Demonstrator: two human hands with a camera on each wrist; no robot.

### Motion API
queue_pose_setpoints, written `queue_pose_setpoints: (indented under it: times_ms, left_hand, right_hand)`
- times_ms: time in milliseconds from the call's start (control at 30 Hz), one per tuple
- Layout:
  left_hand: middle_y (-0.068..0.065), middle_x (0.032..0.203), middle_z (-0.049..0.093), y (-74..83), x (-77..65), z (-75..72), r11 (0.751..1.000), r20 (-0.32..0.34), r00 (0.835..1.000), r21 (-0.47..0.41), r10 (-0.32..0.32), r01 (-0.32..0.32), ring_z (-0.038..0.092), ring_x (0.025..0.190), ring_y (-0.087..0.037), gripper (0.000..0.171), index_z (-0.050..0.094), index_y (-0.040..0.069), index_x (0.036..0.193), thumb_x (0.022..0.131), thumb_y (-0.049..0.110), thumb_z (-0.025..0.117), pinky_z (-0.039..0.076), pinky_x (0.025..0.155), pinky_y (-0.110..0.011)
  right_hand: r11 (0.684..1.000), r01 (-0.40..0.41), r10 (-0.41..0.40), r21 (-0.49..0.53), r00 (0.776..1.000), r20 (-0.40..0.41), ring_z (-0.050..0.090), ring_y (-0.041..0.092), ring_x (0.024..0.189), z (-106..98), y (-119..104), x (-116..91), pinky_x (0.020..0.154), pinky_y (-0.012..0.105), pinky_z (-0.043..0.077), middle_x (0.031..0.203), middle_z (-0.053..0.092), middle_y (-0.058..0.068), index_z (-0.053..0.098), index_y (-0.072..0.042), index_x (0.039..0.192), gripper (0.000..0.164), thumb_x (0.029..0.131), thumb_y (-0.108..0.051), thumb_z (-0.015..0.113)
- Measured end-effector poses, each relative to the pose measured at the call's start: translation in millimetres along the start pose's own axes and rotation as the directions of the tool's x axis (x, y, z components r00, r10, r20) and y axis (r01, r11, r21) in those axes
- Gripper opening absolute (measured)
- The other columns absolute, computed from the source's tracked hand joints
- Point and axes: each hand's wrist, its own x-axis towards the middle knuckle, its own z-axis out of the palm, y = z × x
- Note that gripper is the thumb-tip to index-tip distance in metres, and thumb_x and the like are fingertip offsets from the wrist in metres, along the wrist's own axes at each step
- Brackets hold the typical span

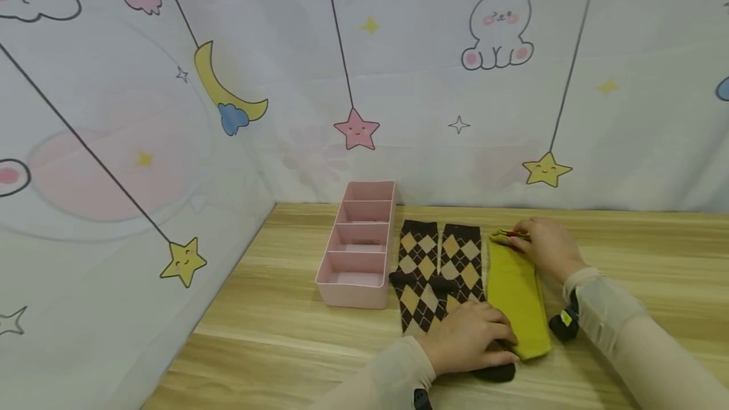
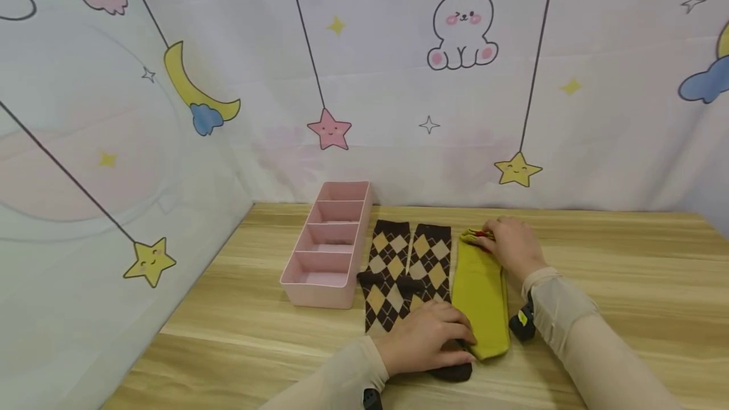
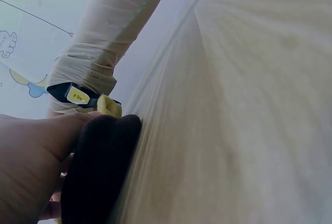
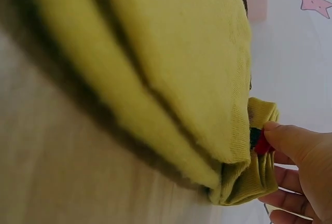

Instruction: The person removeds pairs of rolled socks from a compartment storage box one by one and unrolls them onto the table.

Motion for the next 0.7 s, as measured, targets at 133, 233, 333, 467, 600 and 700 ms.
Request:
queue_pose_setpoints:
  times_ms: [133, 233, 333, 467, 600, 700]
  left_hand:
    - [0.016, 0.111, 0.065, -0.4, 0.6, -1.0, 1.0, -0.003, 1.0, -0.002, 0.008, -0.008, 0.057, 0.107, 0.002, 0.028, 0.07, 0.031, 0.11, 0.095, 0.048, 0.054, 0.039, 0.097, -0.014]
    - [0.016, 0.11, 0.065, -0.3, 0.4, -1.0, 1.0, -0.006, 1.0, -0.005, 0.008, -0.009, 0.057, 0.106, 0.002, 0.027, 0.07, 0.03, 0.11, 0.095, 0.047, 0.055, 0.039, 0.096, -0.013]
    - [0.017, 0.111, 0.065, -0.3, -0.2, -0.6, 1.0, -0.006, 1.0, -0.009, 0.004, -0.004, 0.057, 0.106, 0.003, 0.027, 0.07, 0.03, 0.11, 0.095, 0.047, 0.055, 0.039, 0.097, -0.013]
    - [0.017, 0.111, 0.065, 0.0, -0.1, 0.0, 1.0, -0.006, 1.0, -0.009, 0.0, 0.0, 0.056, 0.107, 0.003, 0.027, 0.069, 0.031, 0.11, 0.095, 0.048, 0.054, 0.038, 0.098, -0.012]
    - [0.017, 0.112, 0.065, 0.5, 0.3, 0.1, 1.0, -0.003, 1.0, 0.014, 0.004, -0.004, 0.056, 0.107, 0.003, 0.027, 0.069, 0.031, 0.11, 0.095, 0.047, 0.054, 0.038, 0.096, -0.012]
    - [0.017, 0.112, 0.065, 0.6, 0.7, -0.4, 0.999, 0.003, 1.0, 0.032, 0.005, -0.006, 0.056, 0.107, 0.003, 0.027, 0.069, 0.032, 0.11, 0.094, 0.048, 0.054, 0.037, 0.095, -0.011]
  right_hand:
    - [1.0, 0.0, 0.0, -0.012, 1.0, -0.029, 0.064, 0.034, 0.078, 0.6, 0.3, 4.2, 0.076, 0.054, 0.049, 0.092, 0.07, 0.018, 0.071, -0.001, 0.099, 0.022, 0.091, -0.021, 0.065]
    - [1.0, 0.0, -0.001, -0.026, 0.999, -0.043, 0.064, 0.031, 0.074, 2.1, 0.1, 7.4, 0.075, 0.053, 0.049, 0.089, 0.07, 0.016, 0.071, -0.002, 0.098, 0.021, 0.091, -0.021, 0.065]
    - [1.0, -0.005, 0.004, -0.03, 0.999, -0.041, 0.064, 0.031, 0.074, 3.8, -0.1, 10.6, 0.076, 0.053, 0.049, 0.089, 0.071, 0.017, 0.071, -0.001, 0.099, 0.023, 0.092, -0.022, 0.064]
    - [1.0, -0.019, 0.019, -0.013, 0.999, -0.038, 0.065, 0.032, 0.075, 6.4, 2.1, 14.8, 0.075, 0.053, 0.049, 0.089, 0.071, 0.017, 0.071, 0.0, 0.099, 0.023, 0.094, -0.021, 0.061]
    - [1.0, -0.013, 0.014, 0.008, 0.998, -0.055, 0.065, 0.03, 0.073, 8.7, 4.6, 19.0, 0.07, 0.05, 0.05, 0.088, 0.071, 0.017, 0.071, 0.0, 0.097, 0.022, 0.095, -0.018, 0.06]
    - [1.0, -0.006, 0.007, 0.013, 0.998, -0.062, 0.064, 0.029, 0.071, 10.3, 6.6, 21.5, 0.068, 0.048, 0.051, 0.087, 0.072, 0.017, 0.071, 0.0, 0.096, 0.022, 0.095, -0.018, 0.059]
